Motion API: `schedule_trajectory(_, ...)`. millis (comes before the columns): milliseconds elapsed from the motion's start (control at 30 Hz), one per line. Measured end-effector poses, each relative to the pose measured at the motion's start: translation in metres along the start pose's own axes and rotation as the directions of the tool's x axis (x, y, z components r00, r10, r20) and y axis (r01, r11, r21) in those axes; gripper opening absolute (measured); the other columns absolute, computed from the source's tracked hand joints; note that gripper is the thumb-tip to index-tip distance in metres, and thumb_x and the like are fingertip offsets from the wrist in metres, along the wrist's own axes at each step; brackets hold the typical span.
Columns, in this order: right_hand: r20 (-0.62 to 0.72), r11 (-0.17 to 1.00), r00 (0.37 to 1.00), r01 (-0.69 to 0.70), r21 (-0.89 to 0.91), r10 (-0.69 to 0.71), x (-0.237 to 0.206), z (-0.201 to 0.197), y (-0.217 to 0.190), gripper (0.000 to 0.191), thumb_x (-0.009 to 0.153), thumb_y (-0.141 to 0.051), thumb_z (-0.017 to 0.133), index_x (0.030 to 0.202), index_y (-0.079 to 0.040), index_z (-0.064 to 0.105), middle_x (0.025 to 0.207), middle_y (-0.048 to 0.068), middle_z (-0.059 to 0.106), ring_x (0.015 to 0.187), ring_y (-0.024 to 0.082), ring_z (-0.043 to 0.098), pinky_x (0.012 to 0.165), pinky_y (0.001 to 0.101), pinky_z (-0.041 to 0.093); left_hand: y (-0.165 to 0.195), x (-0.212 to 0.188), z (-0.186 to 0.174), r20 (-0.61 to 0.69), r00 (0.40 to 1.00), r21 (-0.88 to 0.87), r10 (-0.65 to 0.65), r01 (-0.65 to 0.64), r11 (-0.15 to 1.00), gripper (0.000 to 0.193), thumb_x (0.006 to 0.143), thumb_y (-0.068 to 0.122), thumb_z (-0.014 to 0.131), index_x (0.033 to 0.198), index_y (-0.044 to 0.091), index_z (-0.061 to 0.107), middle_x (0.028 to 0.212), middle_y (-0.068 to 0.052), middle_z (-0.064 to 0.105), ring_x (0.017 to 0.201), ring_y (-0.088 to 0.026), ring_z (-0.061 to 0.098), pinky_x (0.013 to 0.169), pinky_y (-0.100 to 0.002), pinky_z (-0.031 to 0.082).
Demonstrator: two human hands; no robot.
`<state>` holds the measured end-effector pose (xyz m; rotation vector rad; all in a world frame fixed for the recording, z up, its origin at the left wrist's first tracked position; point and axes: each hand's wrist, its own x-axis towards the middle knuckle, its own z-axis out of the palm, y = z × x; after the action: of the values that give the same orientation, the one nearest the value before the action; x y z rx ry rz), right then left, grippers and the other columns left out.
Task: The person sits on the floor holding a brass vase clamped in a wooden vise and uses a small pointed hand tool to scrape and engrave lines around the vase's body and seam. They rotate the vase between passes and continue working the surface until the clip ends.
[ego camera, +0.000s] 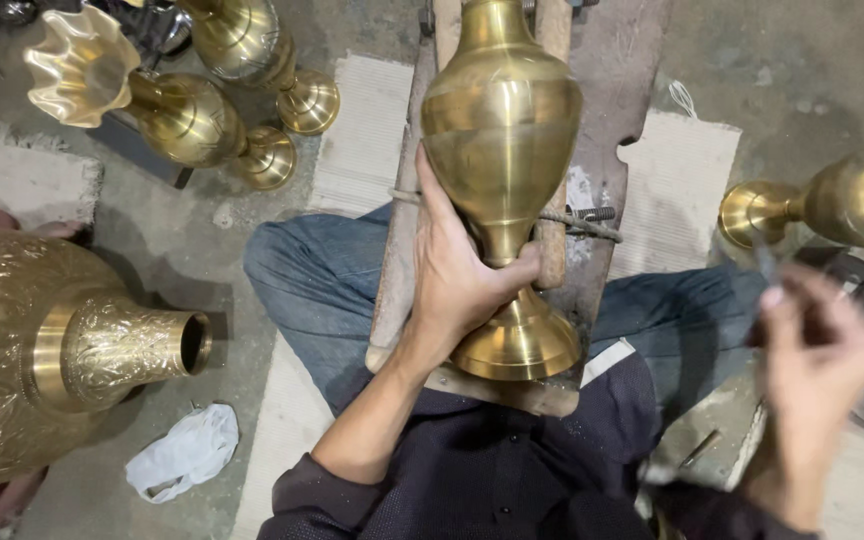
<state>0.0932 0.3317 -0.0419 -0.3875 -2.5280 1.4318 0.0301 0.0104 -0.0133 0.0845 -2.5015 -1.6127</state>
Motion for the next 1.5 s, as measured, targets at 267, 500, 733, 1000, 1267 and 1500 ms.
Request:
schedule_trajectory(267, 0.088, 0.941, 0.942, -0.312, -0.131, 0.324, -0.114, 0.045, 0.069, 0.042, 0.089, 0.001, 0.068, 0.130, -0.004, 0.066, 0.095, 0.011, 0.078, 0.085, 0.016, 0.072, 0.077, 0.0305, 0.057, -0.010, -0.006, 0.002, 0.045, 0.999, -0.099, -0.012, 0.016, 0.995, 0.122, 0.071, 0.020, 0.088, 0.162, -0.004, 0.011, 0.144, -0.026, 0.056, 0.130, -0.034, 0.061, 0.114, -0.043, 0.051)
schedule_trajectory(500, 0.292, 0.860, 0.865, -0.256, -0.442, 0.408, -0.151, 0.055, 0.042, 0.021, 0.081, -0.011, 0.077, 0.102, -0.010, 0.077, 0.097, 0.011, 0.077, 0.081, 0.026, 0.074, 0.076, 0.0375, 0.059, -0.031, -0.012, -0.005, 0.047, 0.997, 0.040, 0.065, -0.067, 0.997, 0.127, 0.085, 0.021, 0.094, 0.163, -0.006, -0.002, 0.168, -0.032, 0.027, 0.157, -0.036, 0.035, 0.139, -0.045, 0.026)
schedule_trajectory(733, -0.184, 0.818, 0.844, -0.535, -0.212, 0.504, -0.117, -0.001, 0.092, 0.010, 0.094, -0.012, 0.071, 0.096, -0.010, 0.080, 0.094, 0.007, 0.079, 0.081, 0.021, 0.075, 0.074, 0.0346, 0.058, -0.052, -0.014, -0.010, 0.056, 0.995, 0.152, 0.079, -0.087, 0.985, 0.128, 0.088, 0.027, 0.092, 0.165, -0.005, -0.005, 0.173, -0.033, 0.012, 0.164, -0.039, 0.023, 0.139, -0.045, 0.020)
schedule_trajectory(1000, -0.164, 0.635, 0.839, -0.506, -0.584, 0.518, -0.089, 0.003, 0.156, 0.033, 0.080, -0.028, 0.085, 0.105, -0.009, 0.078, 0.095, 0.015, 0.077, 0.090, 0.033, 0.074, 0.081, 0.0442, 0.058, -0.047, -0.013, -0.006, 0.068, 0.989, 0.153, 0.133, -0.142, 0.978, 0.128, 0.087, 0.031, 0.090, 0.164, -0.003, -0.007, 0.172, -0.034, 0.013, 0.160, -0.040, 0.020, 0.139, -0.050, 0.021)
schedule_trajectory(1267, -0.306, 0.820, 0.859, -0.494, -0.288, 0.410, -0.070, -0.008, 0.120, 0.029, 0.094, -0.022, 0.079, 0.115, -0.003, 0.070, 0.103, 0.018, 0.074, 0.094, 0.031, 0.072, 0.083, 0.0438, 0.057, -0.010, -0.007, 0.001, 0.050, 0.994, 0.001, 0.095, -0.095, 0.995, 0.126, 0.079, 0.024, 0.092, 0.165, 0.001, 0.004, 0.151, -0.027, 0.050, 0.139, -0.038, 0.059, 0.124, -0.049, 0.048)
schedule_trajectory(1500, 0.008, 0.691, 0.987, -0.120, 0.713, 0.163, -0.014, -0.005, 0.035, 0.052, 0.107, 0.002, 0.066, 0.152, -0.010, 0.042, 0.103, 0.008, 0.065, 0.092, 0.024, 0.071, 0.079, 0.0409, 0.066, -0.013, -0.001, 0.006, 0.059, 0.996, -0.005, -0.062, 0.062, 0.998, 0.137, 0.072, 0.038, 0.085, 0.161, -0.001, -0.011, 0.151, -0.032, 0.040, 0.130, -0.042, 0.057, 0.112, -0.049, 0.046)
